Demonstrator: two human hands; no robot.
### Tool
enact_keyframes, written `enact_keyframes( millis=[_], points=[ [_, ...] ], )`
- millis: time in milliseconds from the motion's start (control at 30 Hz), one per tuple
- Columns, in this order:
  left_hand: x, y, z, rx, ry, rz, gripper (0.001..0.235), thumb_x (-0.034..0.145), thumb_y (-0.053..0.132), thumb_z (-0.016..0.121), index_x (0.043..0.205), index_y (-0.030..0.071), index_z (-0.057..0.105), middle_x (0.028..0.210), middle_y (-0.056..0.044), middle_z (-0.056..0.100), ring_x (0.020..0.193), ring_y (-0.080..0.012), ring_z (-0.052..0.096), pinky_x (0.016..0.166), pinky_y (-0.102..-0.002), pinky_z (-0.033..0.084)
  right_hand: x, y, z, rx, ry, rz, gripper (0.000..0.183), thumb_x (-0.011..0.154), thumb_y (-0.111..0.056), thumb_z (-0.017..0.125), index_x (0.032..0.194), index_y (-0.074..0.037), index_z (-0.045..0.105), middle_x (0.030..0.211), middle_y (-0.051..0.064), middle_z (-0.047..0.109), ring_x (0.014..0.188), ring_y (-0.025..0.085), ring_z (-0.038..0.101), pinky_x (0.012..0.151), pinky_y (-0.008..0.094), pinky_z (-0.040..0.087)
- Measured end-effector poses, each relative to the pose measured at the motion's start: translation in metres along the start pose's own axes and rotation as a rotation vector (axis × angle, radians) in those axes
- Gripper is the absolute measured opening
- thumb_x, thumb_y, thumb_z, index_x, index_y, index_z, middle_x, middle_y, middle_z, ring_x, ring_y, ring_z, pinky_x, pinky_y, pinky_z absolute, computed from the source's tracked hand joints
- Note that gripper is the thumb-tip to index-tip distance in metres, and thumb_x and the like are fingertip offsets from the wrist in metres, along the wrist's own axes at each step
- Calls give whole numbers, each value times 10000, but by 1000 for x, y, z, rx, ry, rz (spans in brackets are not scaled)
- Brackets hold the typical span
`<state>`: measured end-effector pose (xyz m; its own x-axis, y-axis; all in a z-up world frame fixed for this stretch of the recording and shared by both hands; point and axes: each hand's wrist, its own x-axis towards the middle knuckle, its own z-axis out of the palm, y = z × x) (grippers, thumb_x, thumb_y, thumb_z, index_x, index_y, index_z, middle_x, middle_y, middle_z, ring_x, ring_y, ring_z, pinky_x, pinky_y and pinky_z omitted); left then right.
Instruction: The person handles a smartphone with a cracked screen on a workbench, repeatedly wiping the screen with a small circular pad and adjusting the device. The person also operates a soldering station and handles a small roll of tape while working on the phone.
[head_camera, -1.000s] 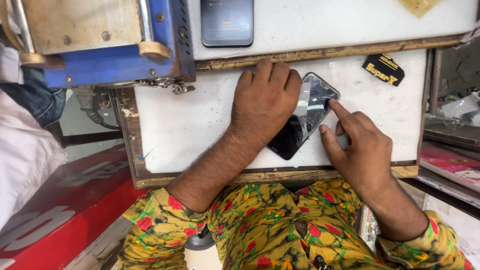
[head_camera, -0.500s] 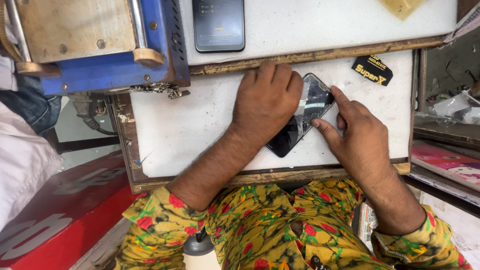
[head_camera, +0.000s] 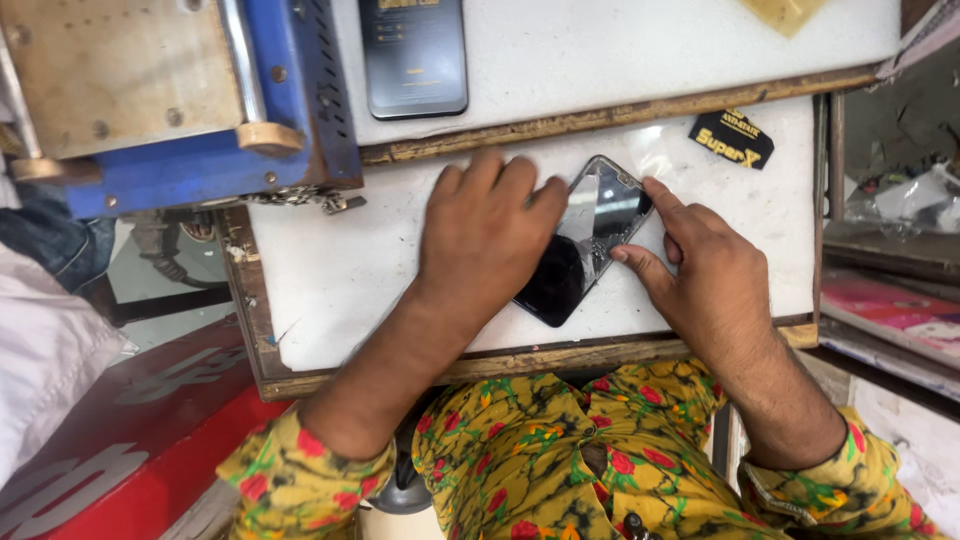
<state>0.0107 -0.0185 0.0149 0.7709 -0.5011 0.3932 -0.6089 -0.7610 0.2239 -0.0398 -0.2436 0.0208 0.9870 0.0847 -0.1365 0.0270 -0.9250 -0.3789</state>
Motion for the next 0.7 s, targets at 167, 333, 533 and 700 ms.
enact_keyframes(
  millis=[167, 333, 533, 700],
  points=[
    [-23, 3, -14, -111, -74, -93, 177, 844, 158, 756, 1021, 156, 759, 881, -2, 571, 883, -226, 564, 714, -390, 448, -2, 3, 2, 1, -14, 9, 748, 828, -404, 847, 1468, -98, 609, 716, 51, 538, 593, 211, 556, 541, 376, 486],
    [-39, 3, -27, -215, -244, -105, 434, 793, 340, 835, 1151, 125, 719, 904, -22, 578, 903, -234, 582, 731, -391, 494, -4, 0, 4, 14, -2, -10, 698, 843, -370, 854, 1447, -104, 628, 722, 42, 550, 582, 177, 554, 517, 349, 484],
    [-53, -5, -31, -320, -361, -127, 863, 608, 537, 857, 1324, 105, 642, 958, -65, 567, 913, -259, 575, 754, -399, 528, -19, -3, 3, 104, 51, -54, 352, 941, -259, 824, 1250, -117, 732, 781, 52, 583, 603, 165, 572, 542, 333, 495],
    [-56, -7, -25, -323, -353, -141, 829, 625, 557, 857, 1291, 114, 643, 967, -63, 568, 921, -247, 584, 749, -392, 536, -8, 3, -3, -10, 102, -100, 187, 1030, -282, 798, 1055, -106, 740, 886, 73, 636, 694, 187, 635, 595, 347, 512]
  ],
)
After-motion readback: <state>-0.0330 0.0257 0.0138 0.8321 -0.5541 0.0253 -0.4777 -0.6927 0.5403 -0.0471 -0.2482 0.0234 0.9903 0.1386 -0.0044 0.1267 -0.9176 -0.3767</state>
